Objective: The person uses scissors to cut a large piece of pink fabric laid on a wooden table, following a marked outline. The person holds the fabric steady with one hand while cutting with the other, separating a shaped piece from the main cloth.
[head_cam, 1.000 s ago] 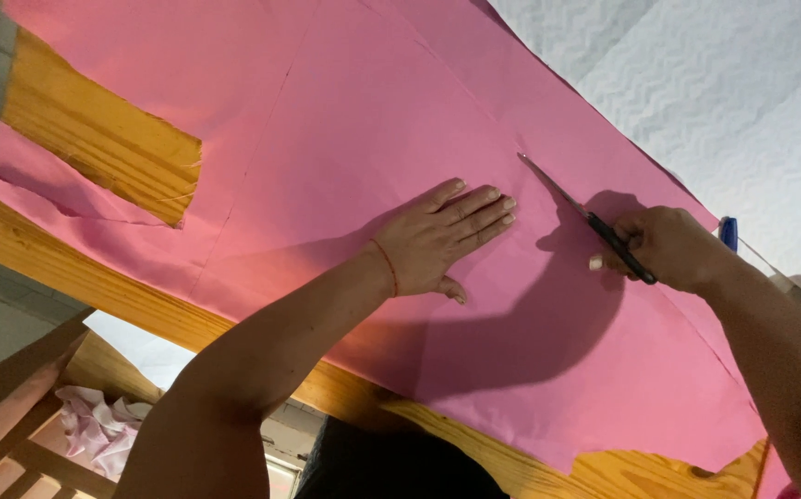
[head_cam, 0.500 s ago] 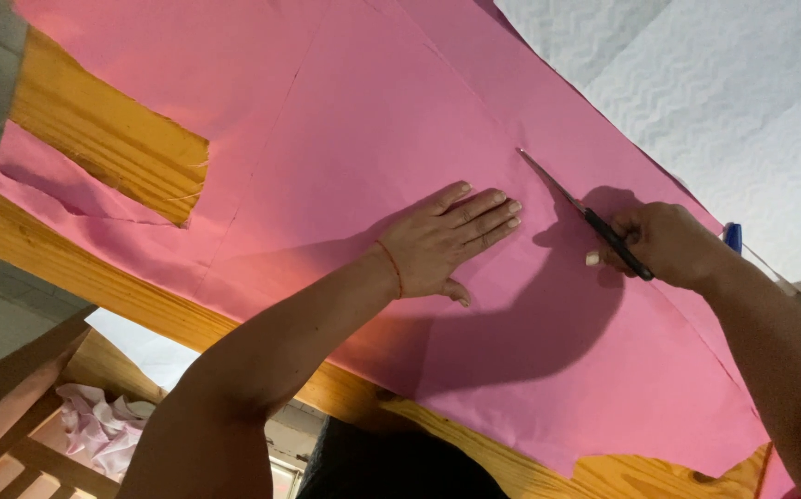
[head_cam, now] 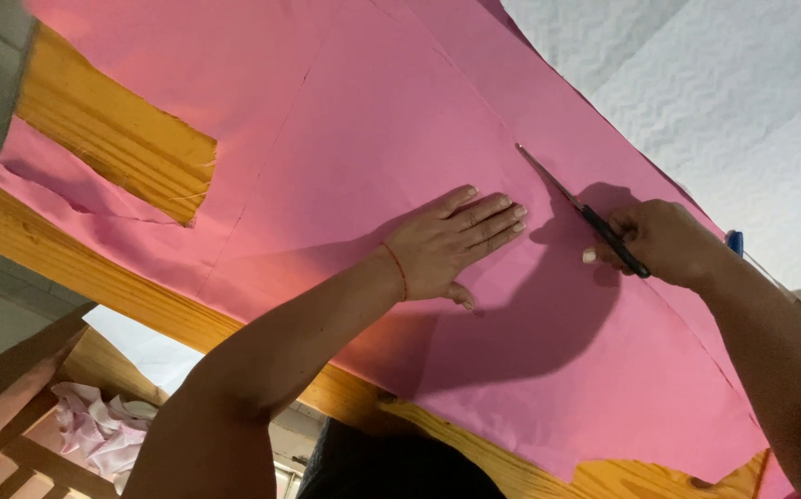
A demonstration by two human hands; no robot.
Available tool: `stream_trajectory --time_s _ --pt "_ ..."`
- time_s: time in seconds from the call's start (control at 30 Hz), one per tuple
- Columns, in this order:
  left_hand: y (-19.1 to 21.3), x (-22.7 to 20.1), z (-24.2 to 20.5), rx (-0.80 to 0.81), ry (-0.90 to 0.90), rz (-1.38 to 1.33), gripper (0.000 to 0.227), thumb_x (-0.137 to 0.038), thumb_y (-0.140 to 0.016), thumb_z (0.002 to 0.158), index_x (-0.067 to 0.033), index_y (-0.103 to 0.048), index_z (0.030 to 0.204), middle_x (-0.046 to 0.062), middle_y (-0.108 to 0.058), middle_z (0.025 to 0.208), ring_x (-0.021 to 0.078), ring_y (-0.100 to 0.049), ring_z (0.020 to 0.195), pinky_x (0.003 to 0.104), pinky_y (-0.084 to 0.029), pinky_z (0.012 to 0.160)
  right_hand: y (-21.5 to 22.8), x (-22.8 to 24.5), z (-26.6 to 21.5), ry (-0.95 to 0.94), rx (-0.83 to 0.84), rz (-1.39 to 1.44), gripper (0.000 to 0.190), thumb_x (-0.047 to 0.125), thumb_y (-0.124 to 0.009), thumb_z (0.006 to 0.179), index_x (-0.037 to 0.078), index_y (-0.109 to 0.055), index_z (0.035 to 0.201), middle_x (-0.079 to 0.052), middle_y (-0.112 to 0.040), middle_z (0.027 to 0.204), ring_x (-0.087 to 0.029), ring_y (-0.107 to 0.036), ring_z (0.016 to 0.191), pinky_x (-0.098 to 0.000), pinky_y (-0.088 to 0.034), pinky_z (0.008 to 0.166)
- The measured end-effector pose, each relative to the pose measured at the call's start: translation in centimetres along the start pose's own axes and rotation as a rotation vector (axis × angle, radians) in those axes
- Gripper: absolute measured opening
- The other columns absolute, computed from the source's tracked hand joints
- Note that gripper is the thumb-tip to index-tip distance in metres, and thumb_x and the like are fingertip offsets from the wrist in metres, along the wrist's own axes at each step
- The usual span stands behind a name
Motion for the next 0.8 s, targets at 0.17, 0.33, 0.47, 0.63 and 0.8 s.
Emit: stream_trajectory --time_s 0.17,0.33,0.47,0.63,0.8 --pt "-0.1 0.0 0.0 0.007 -0.005 -0.010 0.150 -0.117 -0.042 0.092 -0.0167 -0.006 0.197 0.005 -0.003 0.205 0.0290 0.000 0.189 0.060 0.003 0.152 -0.4 -1.5 2.3 0.081 -0.018 -0.164 0.057 0.053 -0.103 0.088 0.010 -0.067 0.080 -0.006 -0.062 0.072 -0.024 -0.055 0.073 -0.0409 -0.041 0.071" --pt "0.2 -0.1 0.0 0.018 0.004 -0.008 0.151 -0.118 -0.043 0.091 -0.0164 -0.004 0.197 0.005 -0.003 0.206 0.0291 0.001 0.189 0.060 0.002 0.152 0.1 0.4 1.8 0.052 -0.006 -0.182 0.059 0.055 -0.102 0.090 0.009 -0.065 0.081 -0.007 -0.064 0.074 -0.026 -0.056 0.074 -0.0411 -0.040 0.072" --pt "0.4 -0.1 0.0 0.039 0.007 0.012 0.150 -0.118 -0.040 0.092 -0.0171 0.000 0.196 0.004 0.000 0.206 0.0282 0.003 0.189 0.060 0.006 0.151 0.3 1.1 1.2 0.067 -0.035 -0.123 0.059 0.048 -0.103 0.090 0.008 -0.063 0.074 -0.007 -0.064 0.064 -0.023 -0.055 0.065 -0.0409 -0.041 0.066" --pt "1.0 0.0 -0.1 0.055 0.013 -0.022 0.147 -0.116 -0.042 0.093 -0.0180 0.000 0.195 0.003 -0.002 0.205 0.0258 0.001 0.189 0.058 0.005 0.151 0.2 0.4 2.3 0.097 -0.049 -0.128 0.064 0.045 -0.102 0.092 0.008 -0.055 0.070 -0.006 -0.052 0.063 -0.023 -0.044 0.064 -0.0409 -0.035 0.065" --pt "0.4 0.1 -0.2 0.005 0.012 -0.107 0.156 -0.122 -0.043 0.089 -0.0154 0.000 0.196 0.003 -0.003 0.206 0.0242 0.001 0.189 0.057 0.008 0.151 0.4 2.0 2.5 0.078 -0.028 -0.264 0.066 0.060 -0.098 0.091 0.008 -0.059 0.080 -0.007 -0.061 0.071 -0.027 -0.055 0.070 -0.0429 -0.040 0.070"
Point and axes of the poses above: each hand's wrist, its own z-axis towards the middle knuckle, its own y-axis out of the back of the hand, x = y × z, the point moved 1 cm from there along z, towards the middle knuckle
